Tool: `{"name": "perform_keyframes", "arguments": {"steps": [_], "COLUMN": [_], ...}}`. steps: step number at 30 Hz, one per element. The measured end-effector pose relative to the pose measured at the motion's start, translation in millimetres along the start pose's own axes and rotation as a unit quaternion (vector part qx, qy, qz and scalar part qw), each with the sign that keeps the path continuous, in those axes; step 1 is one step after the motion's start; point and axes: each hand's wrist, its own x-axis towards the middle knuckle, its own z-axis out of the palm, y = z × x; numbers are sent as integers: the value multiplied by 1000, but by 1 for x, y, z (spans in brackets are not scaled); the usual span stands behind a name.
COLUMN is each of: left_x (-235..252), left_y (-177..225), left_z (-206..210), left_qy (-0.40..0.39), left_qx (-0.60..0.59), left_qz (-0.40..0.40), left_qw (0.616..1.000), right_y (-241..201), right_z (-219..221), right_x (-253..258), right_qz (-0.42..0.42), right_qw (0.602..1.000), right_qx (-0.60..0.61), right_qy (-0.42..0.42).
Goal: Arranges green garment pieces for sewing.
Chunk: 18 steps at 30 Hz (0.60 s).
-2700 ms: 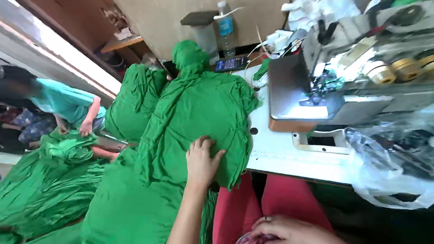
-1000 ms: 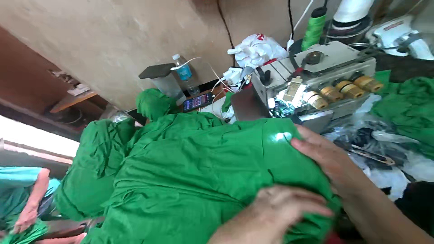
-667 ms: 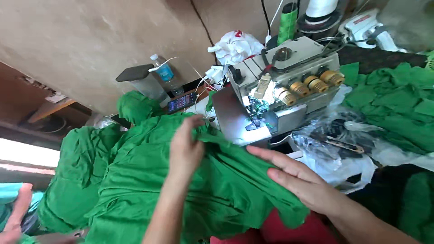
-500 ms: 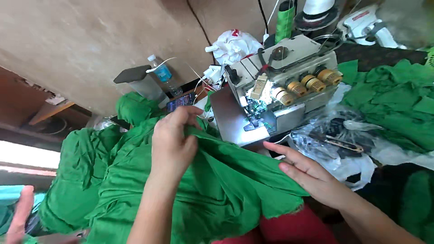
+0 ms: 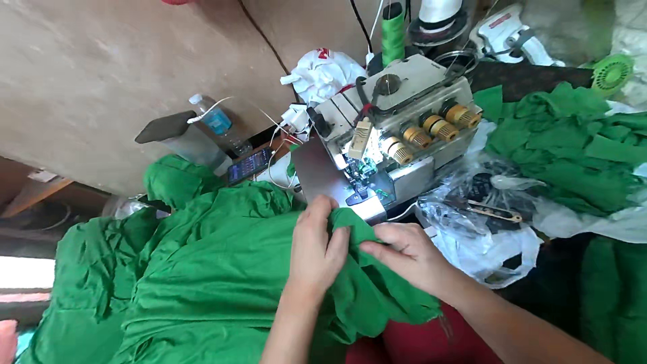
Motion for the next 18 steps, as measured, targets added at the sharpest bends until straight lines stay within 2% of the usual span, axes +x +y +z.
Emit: {"name": "perform_keyframes", "arguments": {"steps": [3, 5, 8, 10, 13, 18], "left_x": [-10, -11, -3, 8, 32, 63], "left_y": [0, 0, 2, 2, -2, -18], "left_z": [9, 14, 20, 22, 23, 33], "left_qy": [32, 17, -8, -20, -57, -88], "left_qx": [-21, 51, 158, 220, 274, 279], "left_qz": [-1, 20, 37, 26, -16, -88], "left_qw": [999, 998, 987, 975, 960, 952], "right_y": [6, 11, 18, 22, 26, 37], "right_z": [-15, -20, -23, -27, -35, -38], "right_x": [-3, -9, -18, -20, -8, 10], "right_qz": [65, 120, 168, 172, 168, 153], "right_qw": [991, 977, 965, 971, 984, 979], "right_qx": [119, 178, 199, 165, 51, -122], "right_qy": [6, 5, 3, 11, 33, 51]}}
